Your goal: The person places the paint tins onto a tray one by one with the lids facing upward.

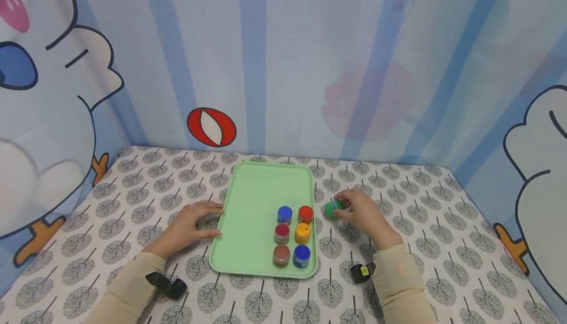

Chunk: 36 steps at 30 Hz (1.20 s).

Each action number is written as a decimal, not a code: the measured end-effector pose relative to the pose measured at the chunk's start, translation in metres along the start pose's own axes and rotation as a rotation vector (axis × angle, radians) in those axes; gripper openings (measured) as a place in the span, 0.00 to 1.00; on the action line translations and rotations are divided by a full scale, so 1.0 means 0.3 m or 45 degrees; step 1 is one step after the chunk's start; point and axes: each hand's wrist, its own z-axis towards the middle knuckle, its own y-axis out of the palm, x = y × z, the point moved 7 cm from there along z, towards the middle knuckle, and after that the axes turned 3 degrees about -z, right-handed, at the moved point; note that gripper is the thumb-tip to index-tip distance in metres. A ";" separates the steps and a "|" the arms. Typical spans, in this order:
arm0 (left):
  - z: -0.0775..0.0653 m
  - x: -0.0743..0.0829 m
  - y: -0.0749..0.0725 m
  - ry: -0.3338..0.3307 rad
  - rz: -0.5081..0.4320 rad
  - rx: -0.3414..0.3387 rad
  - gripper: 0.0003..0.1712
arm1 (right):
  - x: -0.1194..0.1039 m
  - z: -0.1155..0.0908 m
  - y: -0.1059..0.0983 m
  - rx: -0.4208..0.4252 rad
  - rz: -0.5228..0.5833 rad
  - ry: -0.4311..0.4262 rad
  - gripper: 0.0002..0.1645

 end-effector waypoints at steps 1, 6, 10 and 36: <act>0.000 0.001 0.000 -0.001 -0.001 0.000 0.31 | -0.003 0.001 -0.001 0.006 -0.001 -0.001 0.21; 0.002 0.006 -0.002 -0.003 -0.013 0.000 0.32 | -0.020 0.008 -0.009 0.018 -0.009 -0.005 0.22; 0.002 0.007 -0.003 -0.005 -0.010 0.000 0.32 | -0.041 0.018 -0.018 0.022 -0.036 -0.030 0.22; 0.000 0.008 -0.002 -0.009 0.009 -0.004 0.32 | -0.133 0.102 0.013 0.068 -0.109 -0.099 0.21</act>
